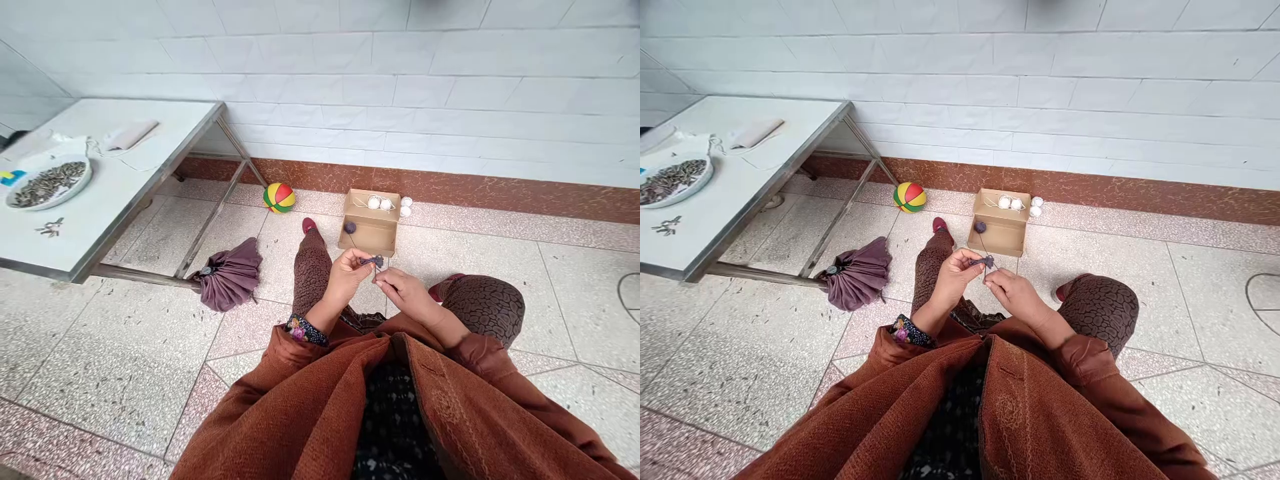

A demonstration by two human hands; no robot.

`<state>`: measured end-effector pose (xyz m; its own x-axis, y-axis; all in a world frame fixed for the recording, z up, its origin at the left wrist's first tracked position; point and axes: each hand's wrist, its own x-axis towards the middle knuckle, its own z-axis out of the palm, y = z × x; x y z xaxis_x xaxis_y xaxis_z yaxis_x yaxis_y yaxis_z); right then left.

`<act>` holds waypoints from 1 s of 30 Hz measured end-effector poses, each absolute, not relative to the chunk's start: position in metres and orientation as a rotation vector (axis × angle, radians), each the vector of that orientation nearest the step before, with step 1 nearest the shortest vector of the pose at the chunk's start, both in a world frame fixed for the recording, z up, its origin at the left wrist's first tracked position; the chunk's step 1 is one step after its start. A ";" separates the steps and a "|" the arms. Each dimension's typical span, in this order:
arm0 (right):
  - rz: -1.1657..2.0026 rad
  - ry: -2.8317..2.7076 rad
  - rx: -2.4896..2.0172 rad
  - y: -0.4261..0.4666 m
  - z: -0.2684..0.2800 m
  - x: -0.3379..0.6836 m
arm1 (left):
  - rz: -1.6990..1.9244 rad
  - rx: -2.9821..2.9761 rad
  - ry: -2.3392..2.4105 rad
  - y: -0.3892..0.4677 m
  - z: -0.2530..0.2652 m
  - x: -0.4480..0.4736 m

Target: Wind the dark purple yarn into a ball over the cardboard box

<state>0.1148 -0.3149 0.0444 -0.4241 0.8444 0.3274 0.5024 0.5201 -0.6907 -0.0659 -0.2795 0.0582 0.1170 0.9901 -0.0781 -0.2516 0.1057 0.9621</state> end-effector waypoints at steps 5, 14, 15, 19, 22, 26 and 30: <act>0.540 -2.124 -1.072 -0.298 0.085 0.125 | 1.056 1.260 1.017 -0.284 0.061 -0.064; 0.708 -1.932 -1.193 -0.299 0.035 0.116 | 1.096 1.020 0.801 -0.286 0.067 -0.064; 0.704 -1.982 -1.166 -0.306 0.034 0.116 | 1.114 1.043 0.845 -0.285 0.065 -0.065; 0.640 -2.118 -1.072 -0.316 0.058 0.122 | 1.119 1.265 1.040 -0.284 0.057 -0.064; 0.599 -2.056 -1.098 -0.300 0.080 0.129 | 1.038 1.309 0.995 -0.286 0.057 -0.061; 0.681 -1.854 -1.179 -0.283 0.067 0.126 | 0.950 1.069 0.770 -0.289 0.065 -0.059; 0.835 -1.870 -1.218 -0.299 0.037 0.113 | 1.093 0.944 0.840 -0.286 0.064 -0.063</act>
